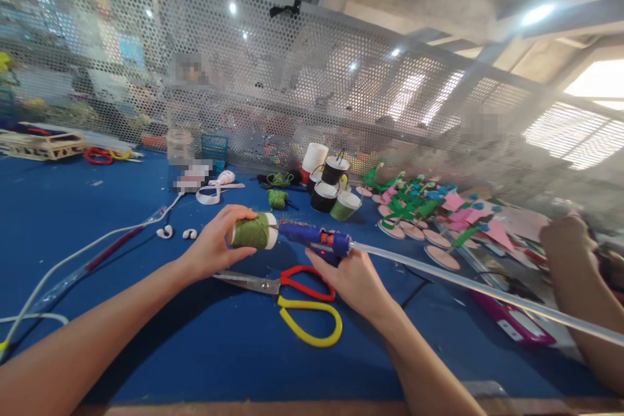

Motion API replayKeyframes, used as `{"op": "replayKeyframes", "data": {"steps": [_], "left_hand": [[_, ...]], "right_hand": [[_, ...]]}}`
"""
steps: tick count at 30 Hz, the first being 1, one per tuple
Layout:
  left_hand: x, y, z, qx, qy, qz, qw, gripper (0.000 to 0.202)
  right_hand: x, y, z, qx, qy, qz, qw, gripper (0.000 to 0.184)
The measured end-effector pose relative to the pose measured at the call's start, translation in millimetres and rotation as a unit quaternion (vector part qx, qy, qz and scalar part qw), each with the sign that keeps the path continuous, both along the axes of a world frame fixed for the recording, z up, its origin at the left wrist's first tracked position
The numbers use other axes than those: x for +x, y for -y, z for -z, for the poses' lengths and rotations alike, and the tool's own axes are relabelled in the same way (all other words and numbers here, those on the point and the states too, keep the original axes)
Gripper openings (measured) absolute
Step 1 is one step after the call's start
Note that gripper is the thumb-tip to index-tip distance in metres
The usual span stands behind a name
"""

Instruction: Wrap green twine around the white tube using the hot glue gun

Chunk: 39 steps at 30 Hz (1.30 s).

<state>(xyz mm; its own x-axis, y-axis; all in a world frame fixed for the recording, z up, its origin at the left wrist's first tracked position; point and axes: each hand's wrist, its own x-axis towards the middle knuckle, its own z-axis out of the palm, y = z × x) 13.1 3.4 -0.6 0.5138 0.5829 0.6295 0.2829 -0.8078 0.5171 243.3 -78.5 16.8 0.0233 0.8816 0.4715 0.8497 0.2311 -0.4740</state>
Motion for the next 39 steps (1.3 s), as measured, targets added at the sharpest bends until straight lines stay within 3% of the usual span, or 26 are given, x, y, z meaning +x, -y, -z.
{"op": "replayKeyframes", "data": {"steps": [7,15,26,33,39], "left_hand": [[-0.9,3.7,-1.4,0.035,-0.058,0.013,0.998,0.039],[-0.3,3.0,1.4,0.050,-0.059,0.030,0.997,0.039],[0.3,-0.6,-1.8,-0.006,0.006,0.011,1.000,0.041],[1.3,-2.2,-1.1,-0.080,0.034,-0.015,0.996,0.044],[1.5,-2.4,-0.9,-0.131,0.047,-0.029,0.990,0.046]], "right_hand": [[-0.5,-1.7,-3.6,-0.014,-0.012,0.009,1.000,0.021],[-2.9,-1.5,-8.4,-0.004,-0.034,0.017,0.999,0.018],[-0.2,2.3,-5.3,-0.029,-0.028,0.011,0.999,0.021],[-0.6,3.5,-3.7,-0.028,-0.062,-0.027,0.997,0.021],[-0.9,3.4,-1.2,-0.021,-0.009,-0.020,1.000,0.023]]}}
